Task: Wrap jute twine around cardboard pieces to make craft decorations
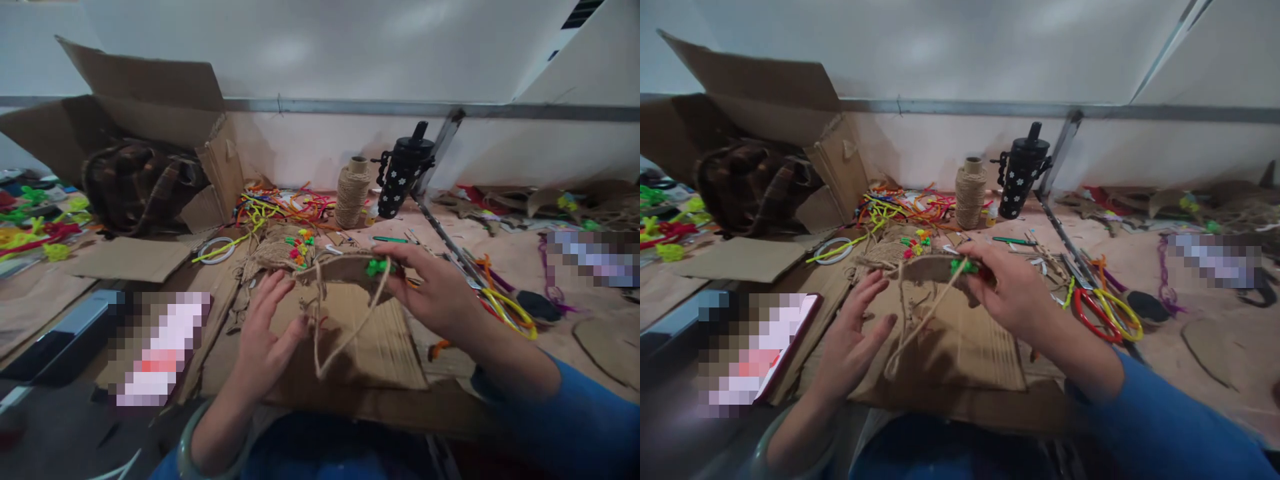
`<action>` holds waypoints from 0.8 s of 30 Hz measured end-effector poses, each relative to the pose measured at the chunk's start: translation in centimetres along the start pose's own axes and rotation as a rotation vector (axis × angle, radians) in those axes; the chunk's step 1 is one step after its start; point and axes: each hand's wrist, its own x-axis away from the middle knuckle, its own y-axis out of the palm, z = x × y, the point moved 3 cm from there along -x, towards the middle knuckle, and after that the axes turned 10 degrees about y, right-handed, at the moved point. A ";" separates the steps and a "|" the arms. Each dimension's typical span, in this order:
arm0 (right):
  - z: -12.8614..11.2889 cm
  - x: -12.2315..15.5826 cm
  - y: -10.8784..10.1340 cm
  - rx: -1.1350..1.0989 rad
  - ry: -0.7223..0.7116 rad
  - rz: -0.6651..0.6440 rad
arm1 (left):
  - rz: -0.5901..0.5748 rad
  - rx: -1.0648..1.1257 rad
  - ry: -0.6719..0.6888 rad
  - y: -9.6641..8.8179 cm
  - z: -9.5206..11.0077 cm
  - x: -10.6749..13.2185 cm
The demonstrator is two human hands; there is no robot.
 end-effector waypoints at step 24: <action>5.3 -7.1 2.3 -0.712 0.645 -0.346 | -0.632 -0.090 0.193 5.0 1.8 4.5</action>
